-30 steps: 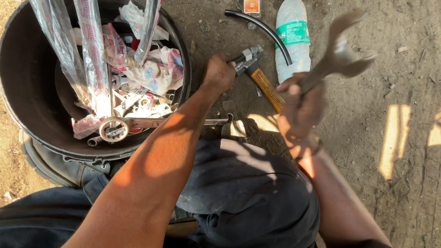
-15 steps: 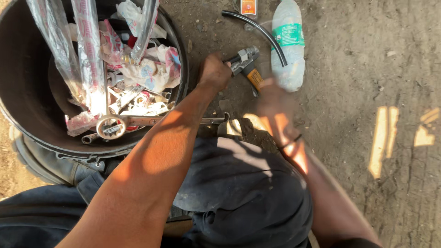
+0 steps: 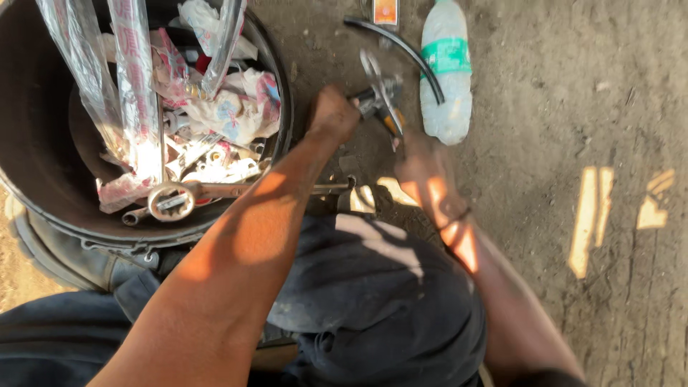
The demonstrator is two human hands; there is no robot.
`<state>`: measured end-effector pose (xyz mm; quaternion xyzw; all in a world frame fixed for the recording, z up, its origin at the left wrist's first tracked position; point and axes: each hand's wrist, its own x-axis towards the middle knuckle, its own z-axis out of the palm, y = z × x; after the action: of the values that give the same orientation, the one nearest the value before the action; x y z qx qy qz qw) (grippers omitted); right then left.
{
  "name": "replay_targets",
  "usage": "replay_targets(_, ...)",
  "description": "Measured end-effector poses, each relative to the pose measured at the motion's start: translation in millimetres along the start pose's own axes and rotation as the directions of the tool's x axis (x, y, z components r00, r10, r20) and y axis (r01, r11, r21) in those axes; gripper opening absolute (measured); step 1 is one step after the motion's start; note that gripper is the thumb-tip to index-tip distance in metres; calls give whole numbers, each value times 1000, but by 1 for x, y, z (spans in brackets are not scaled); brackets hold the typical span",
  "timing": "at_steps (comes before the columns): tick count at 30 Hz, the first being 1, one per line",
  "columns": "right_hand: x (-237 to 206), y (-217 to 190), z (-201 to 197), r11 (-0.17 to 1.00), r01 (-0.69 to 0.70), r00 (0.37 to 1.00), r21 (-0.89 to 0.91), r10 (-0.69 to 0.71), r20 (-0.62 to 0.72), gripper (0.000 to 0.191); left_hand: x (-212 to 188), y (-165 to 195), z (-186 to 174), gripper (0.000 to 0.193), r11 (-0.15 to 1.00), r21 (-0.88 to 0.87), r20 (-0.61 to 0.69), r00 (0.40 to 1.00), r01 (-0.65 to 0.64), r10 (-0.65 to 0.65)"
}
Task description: The person sits on the ground and uses two wrenches to tighten a brass plumbing fitting connected to a black hose. They repeatedly adjust the wrenches and tighten the connection while another person briefly assists by holding the hose.
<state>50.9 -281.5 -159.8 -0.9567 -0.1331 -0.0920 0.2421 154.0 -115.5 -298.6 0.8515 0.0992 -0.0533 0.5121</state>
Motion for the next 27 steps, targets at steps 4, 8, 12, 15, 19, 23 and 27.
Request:
replay_targets(4, 12, 20, -16, 934, 30, 960, 356, 73, -271, 32, -5, -7, 4, 27, 997, -53, -8, 998, 57, -58)
replay_targets(8, -19, 27, -23, 907, -230, 959, 352, 273, -77, 37, -22, -7, -5, 19, 986, -164, -52, 999, -20, 11)
replay_targets(12, -94, 21, -10, 462, -677, 732, 573, 510, 452, 42, -53, 20, -35, 18, 938, -314, 4, 988, 147, -154)
replay_targets(15, -105, 18, -10, 199, -753, 633, 627, 478, 609, 46, -89, 49, -64, 16, 950, -300, 13, 996, 84, -84)
replay_targets(19, -49, 4, -44, 290, -714, 689, 637, 448, 570, 51, -139, 84, -104, 14, 950, -308, 64, 995, -51, 74)
replay_targets(23, 13, -35, -84, 507, -635, 771, 583, 366, 521, 56, -178, 105, -147, 13, 919, -358, 66, 977, -165, 201)
replay_targets(27, 36, -93, -102, 624, -568, 795, 536, 248, 553, 56, -203, 114, -199, 17, 858, -292, 38, 891, -422, 452)
